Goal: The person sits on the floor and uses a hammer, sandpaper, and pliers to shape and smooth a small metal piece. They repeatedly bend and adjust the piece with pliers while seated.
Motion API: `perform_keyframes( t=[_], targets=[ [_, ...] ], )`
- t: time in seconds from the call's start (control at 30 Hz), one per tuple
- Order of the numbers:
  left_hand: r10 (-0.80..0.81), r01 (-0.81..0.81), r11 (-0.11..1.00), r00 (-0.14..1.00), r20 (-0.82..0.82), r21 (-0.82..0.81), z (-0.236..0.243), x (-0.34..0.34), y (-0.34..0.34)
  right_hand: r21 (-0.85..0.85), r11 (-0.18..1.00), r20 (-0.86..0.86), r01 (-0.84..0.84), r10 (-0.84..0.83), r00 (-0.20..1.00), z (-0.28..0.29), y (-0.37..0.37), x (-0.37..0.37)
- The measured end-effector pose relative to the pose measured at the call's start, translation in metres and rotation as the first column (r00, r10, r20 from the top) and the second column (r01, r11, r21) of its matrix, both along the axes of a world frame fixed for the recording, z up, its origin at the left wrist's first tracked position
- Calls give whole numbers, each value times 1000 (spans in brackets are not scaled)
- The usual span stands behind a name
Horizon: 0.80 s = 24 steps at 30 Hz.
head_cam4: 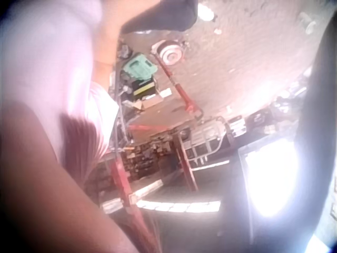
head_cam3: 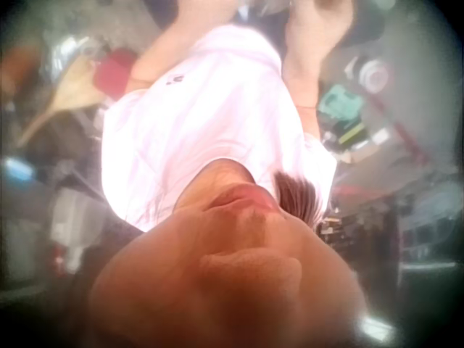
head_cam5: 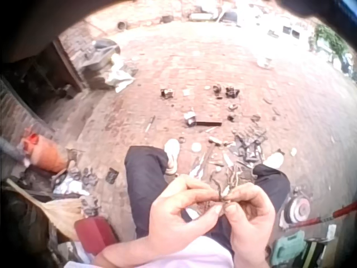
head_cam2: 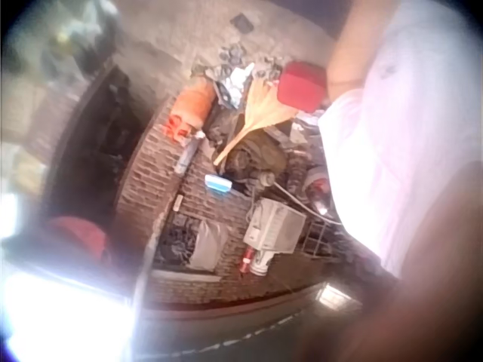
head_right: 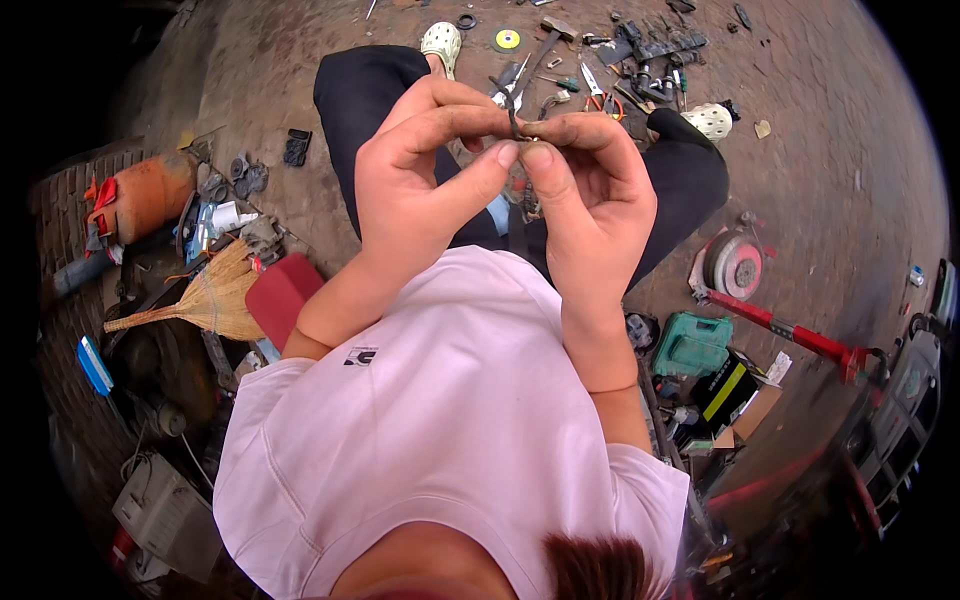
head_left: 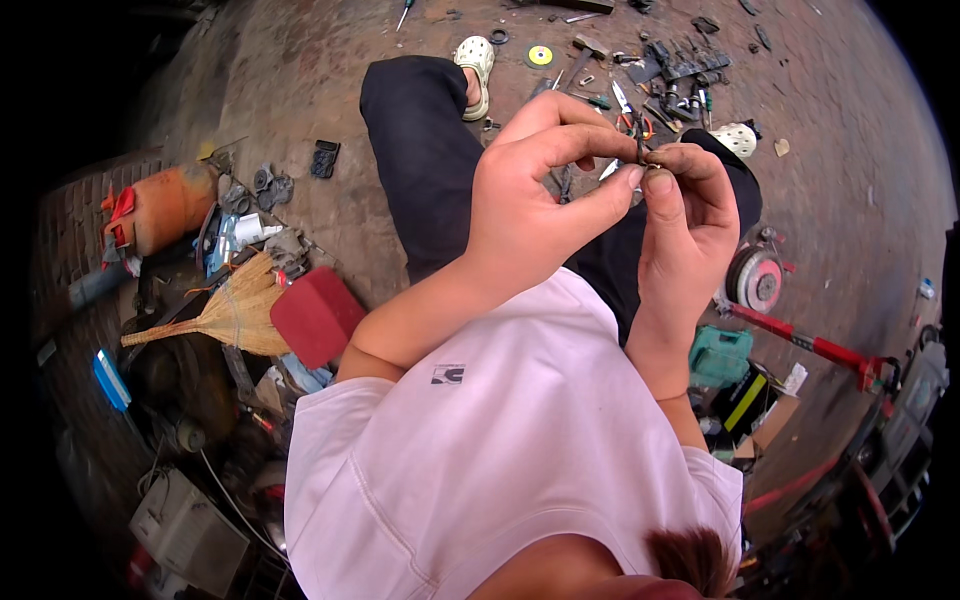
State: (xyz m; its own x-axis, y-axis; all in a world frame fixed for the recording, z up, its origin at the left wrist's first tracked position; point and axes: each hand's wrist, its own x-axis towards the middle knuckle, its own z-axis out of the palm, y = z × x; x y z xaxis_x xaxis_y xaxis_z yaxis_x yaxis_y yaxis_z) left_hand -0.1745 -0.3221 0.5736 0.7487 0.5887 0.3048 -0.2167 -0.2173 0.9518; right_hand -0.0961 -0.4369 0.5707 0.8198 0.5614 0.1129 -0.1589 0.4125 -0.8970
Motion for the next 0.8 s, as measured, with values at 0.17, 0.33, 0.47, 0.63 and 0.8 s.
perform_keyframes(
  t=[0.17, 0.33, 0.47, 0.63, 0.8],
  targets=[
    [61, -61, 998, 998, -25, 24, 2, 3, -1, -70, 997, 64, 24, -20, 998, 1, 0, -2],
    [171, -161, 935, 985, -5, 316, -1, 5, -1, -181, 983, 43, 6, 2, 999, -1, 1, -9],
    [218, -232, 841, 972, 85, 488, -7, 9, 5, -184, 983, 22, -16, 21, 1000, -2, 5, -10],
    [278, -297, 786, 953, 120, 542, -10, 12, 12, -219, 976, 47, 4, 6, 999, -2, 7, -13],
    [306, -305, 788, 948, 89, 535, -8, 12, 18, -262, 965, 69, 21, -3, 998, -2, 8, -12]
  ],
)
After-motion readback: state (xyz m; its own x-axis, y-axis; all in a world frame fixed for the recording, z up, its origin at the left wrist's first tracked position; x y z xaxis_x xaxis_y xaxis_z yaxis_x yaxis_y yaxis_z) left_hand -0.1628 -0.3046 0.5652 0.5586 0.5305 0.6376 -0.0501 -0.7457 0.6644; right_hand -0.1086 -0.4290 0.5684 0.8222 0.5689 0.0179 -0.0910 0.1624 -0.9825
